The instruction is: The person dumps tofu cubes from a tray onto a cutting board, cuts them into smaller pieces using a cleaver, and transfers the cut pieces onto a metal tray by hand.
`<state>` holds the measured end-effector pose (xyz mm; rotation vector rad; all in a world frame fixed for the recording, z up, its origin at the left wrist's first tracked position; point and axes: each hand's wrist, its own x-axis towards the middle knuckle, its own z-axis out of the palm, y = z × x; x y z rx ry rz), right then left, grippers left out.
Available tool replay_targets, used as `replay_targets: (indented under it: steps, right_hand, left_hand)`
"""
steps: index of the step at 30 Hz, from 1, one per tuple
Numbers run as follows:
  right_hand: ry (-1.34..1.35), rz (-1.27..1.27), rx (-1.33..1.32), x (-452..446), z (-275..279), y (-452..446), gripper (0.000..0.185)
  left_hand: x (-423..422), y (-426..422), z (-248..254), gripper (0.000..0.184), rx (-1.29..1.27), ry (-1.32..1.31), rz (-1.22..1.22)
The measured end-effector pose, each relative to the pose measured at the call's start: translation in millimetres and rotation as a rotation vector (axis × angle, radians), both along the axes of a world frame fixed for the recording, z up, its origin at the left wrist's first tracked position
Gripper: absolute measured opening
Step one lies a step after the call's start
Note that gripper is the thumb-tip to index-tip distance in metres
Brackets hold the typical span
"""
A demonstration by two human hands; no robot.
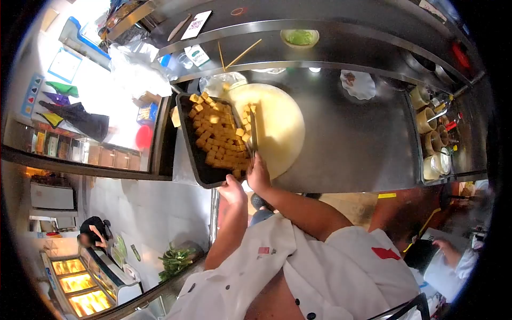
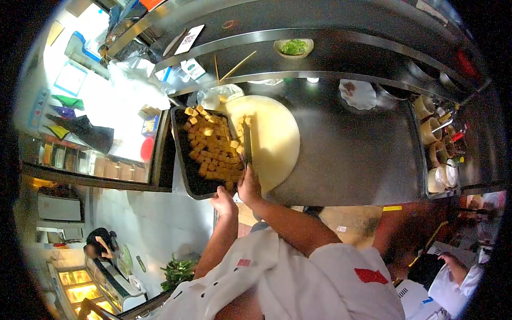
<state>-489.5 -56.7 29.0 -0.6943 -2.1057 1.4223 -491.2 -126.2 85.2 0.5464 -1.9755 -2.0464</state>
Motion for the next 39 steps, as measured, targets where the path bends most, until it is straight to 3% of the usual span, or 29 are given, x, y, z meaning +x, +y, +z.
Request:
replay_targets:
  steps: [2, 4, 5, 6, 11, 14, 17, 19, 21, 23, 25, 26, 27, 29, 30, 31, 33, 34, 36, 39]
  right_hand:
    - [-0.054, 0.053, -0.094, -8.8, -3.9, 4.0, 0.054]
    - [-0.101, 0.076, -0.085, -5.0, 15.4, 6.6, 0.052]
    - [-0.155, 0.1, -0.072, -3.6, 16.5, 6.8, 0.05]
    - [-0.153, 0.097, -0.068, -4.8, 16.1, 8.9, 0.05]
    - [-0.04, 0.056, -0.042, -9.7, 5.7, 7.0, 0.05]
    - [-0.031, 0.079, -0.107, -8.5, 6.5, 7.2, 0.048]
    - [-0.023, 0.07, -0.127, -15.5, 9.8, 7.2, 0.048]
    - [-0.046, 0.078, -0.11, -10.5, 4.8, 6.3, 0.049]
    - [-0.04, 0.067, -0.072, -13.1, 5.9, 8.3, 0.049]
    - [0.034, 0.072, -0.074, -16.1, -8.1, 5.8, 0.049]
    - [0.119, 0.079, -0.069, -17.0, -9.2, 7.5, 0.049]
    - [0.072, 0.08, -0.077, -16.0, -3.3, 9.2, 0.048]
    - [0.021, 0.077, -0.087, -14.9, 2.4, 10.8, 0.047]
    - [0.003, 0.07, -0.066, -15.6, 6.6, 10.2, 0.045]
    - [-0.004, 0.064, -0.037, -19.6, 8.7, 12.3, 0.044]
    - [0.001, 0.064, -0.036, -21.1, 10.6, 13.1, 0.044]
    - [0.097, 0.102, -0.402, -17.8, 16.8, 13.1, 0.042]
    - [0.123, 0.111, -0.527, -14.6, 18.6, 12.0, 0.042]
    - [0.046, 0.105, -0.134, -25.8, -4.0, 11.1, 0.041]
    - [0.109, 0.082, -0.242, -22.1, 3.2, 12.3, 0.039]
  left_hand:
    - [4.2, 2.1, -4.9, 0.023, 0.01, 0.009, 0.059]
    - [-3.0, -4.8, -40.0, 0.024, -0.05, 0.122, 0.037]
    - [-2.0, -3.0, -36.8, 0.025, -0.106, 0.23, 0.015]
    - [1.9, -7.9, -32.0, 0.042, -0.154, 0.062, -0.079]
    - [-1.4, -0.1, -11.4, 0.042, -0.029, 0.198, -0.088]
    - [-3.4, 0.6, -4.5, 0.041, -0.218, 0.174, -0.076]
    - [-13.9, -7.5, -34.7, 0.034, -0.311, 0.251, -0.103]
    - [-7.8, -7.0, -28.1, 0.044, -0.227, 0.255, -0.113]
    - [-15.8, -19.5, -45.0, 0.043, -0.415, 0.24, -0.15]
    - [-12.9, -15.7, -40.9, 0.043, -0.396, 0.228, -0.156]
    - [-3.9, 4.5, 2.4, 0.045, -0.113, 0.121, -0.121]
    - [-3.1, 11.0, 1.2, 0.046, -0.074, 0.232, -0.068]
    - [-7.8, 10.3, -4.9, 0.046, -0.075, 0.234, -0.072]
    - [-9.7, 8.6, -12.4, 0.045, -0.322, 0.395, -0.085]
    - [-6.3, 10.8, -8.8, 0.042, -0.122, 0.319, -0.092]
    - [-5.3, 11.8, -4.5, 0.042, -0.122, 0.324, -0.092]
    - [-0.3, 9.8, -1.3, 0.051, -0.365, 0.279, -0.158]
    - [-0.3, 11.2, -1.8, 0.05, -0.368, 0.324, -0.131]
    - [-1.9, 6.1, -7.4, 0.05, -0.366, 0.299, -0.149]
    - [-3.8, 5.8, -9.9, 0.051, -0.334, 0.267, -0.163]
